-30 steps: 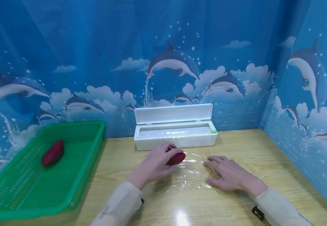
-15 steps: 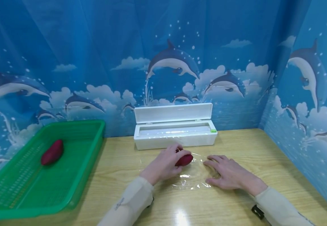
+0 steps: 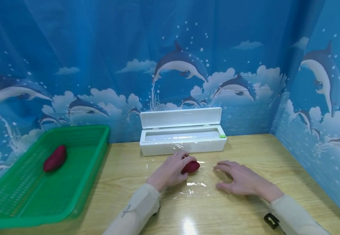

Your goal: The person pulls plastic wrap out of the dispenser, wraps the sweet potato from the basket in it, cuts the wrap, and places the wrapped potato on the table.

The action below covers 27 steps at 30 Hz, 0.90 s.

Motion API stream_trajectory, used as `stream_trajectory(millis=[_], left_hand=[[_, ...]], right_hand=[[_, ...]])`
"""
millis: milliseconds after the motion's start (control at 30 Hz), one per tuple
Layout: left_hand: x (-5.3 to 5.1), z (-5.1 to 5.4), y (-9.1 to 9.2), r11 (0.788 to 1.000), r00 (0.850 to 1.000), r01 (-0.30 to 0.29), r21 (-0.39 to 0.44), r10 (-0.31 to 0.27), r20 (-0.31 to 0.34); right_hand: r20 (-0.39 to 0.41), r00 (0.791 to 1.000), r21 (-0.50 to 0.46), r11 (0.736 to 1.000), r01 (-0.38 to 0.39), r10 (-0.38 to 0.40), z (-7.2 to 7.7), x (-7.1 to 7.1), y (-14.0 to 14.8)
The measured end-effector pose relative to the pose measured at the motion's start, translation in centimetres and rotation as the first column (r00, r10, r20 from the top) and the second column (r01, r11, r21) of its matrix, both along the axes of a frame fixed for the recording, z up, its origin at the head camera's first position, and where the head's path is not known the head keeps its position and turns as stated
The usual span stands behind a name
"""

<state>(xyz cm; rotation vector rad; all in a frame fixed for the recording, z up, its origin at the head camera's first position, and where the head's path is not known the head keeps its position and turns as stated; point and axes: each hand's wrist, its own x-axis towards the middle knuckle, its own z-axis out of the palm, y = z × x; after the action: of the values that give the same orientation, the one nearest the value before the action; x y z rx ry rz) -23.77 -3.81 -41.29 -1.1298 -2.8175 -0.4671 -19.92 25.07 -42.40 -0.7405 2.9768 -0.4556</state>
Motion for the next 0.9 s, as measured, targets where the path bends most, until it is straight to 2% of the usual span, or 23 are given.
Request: stream_trajectory(millis=[100, 233, 333, 400, 500, 600, 733, 833, 900], left_hand=[[0.0, 0.1, -0.1, 1.000, 1.000, 0.002, 0.004, -0.002, -0.001], [0.1, 0.3, -0.2, 1.000, 1.000, -0.003, 0.004, 0.003, 0.007], [0.3, 0.5, -0.5, 1.000, 1.000, -0.009, 0.009, 0.009, 0.011], [0.5, 0.7, -0.9, 1.000, 1.000, -0.018, 0.013, 0.017, 0.018], [1.0, 0.8, -1.7, 0.999, 1.000, -0.029, 0.014, 0.028, 0.012], [1.6, 0.9, -2.7, 0.999, 0.999, -0.034, 0.015, 0.035, -0.007], [2.7, 1.1, -4.5, 0.998, 0.998, -0.055, 0.020, 0.055, -0.031], [4.0, 1.4, -6.3, 0.997, 0.997, -0.080, 0.006, 0.080, 0.003], [4.9, 1.7, -7.6, 0.996, 0.994, -0.089, -0.012, 0.090, 0.058]], right_hand=[[0.009, 1.000, -0.097, 0.995, 0.011, -0.010, 0.1, 0.0, 0.7], [-0.024, 0.999, -0.226, 0.974, 0.032, -0.038, 0.3, -0.1, 1.6], [-0.040, 0.997, -0.273, 0.961, 0.045, -0.058, 0.7, 0.0, 2.1], [-0.053, 0.998, -0.270, 0.963, 0.018, -0.033, 0.9, 0.3, 2.3], [-0.080, 0.995, -0.231, 0.970, -0.074, 0.057, 1.0, 0.8, 2.7], [-0.095, 0.983, -0.194, 0.966, -0.172, 0.156, 0.8, 1.6, 3.0], [-0.107, 0.970, -0.146, 0.962, -0.231, 0.217, 0.4, 2.4, 3.0], [-0.135, 0.963, -0.110, 0.962, -0.250, 0.234, 0.4, 2.7, 2.9], [-0.160, 0.956, -0.086, 0.962, -0.260, 0.244, 0.3, 2.7, 2.9]])
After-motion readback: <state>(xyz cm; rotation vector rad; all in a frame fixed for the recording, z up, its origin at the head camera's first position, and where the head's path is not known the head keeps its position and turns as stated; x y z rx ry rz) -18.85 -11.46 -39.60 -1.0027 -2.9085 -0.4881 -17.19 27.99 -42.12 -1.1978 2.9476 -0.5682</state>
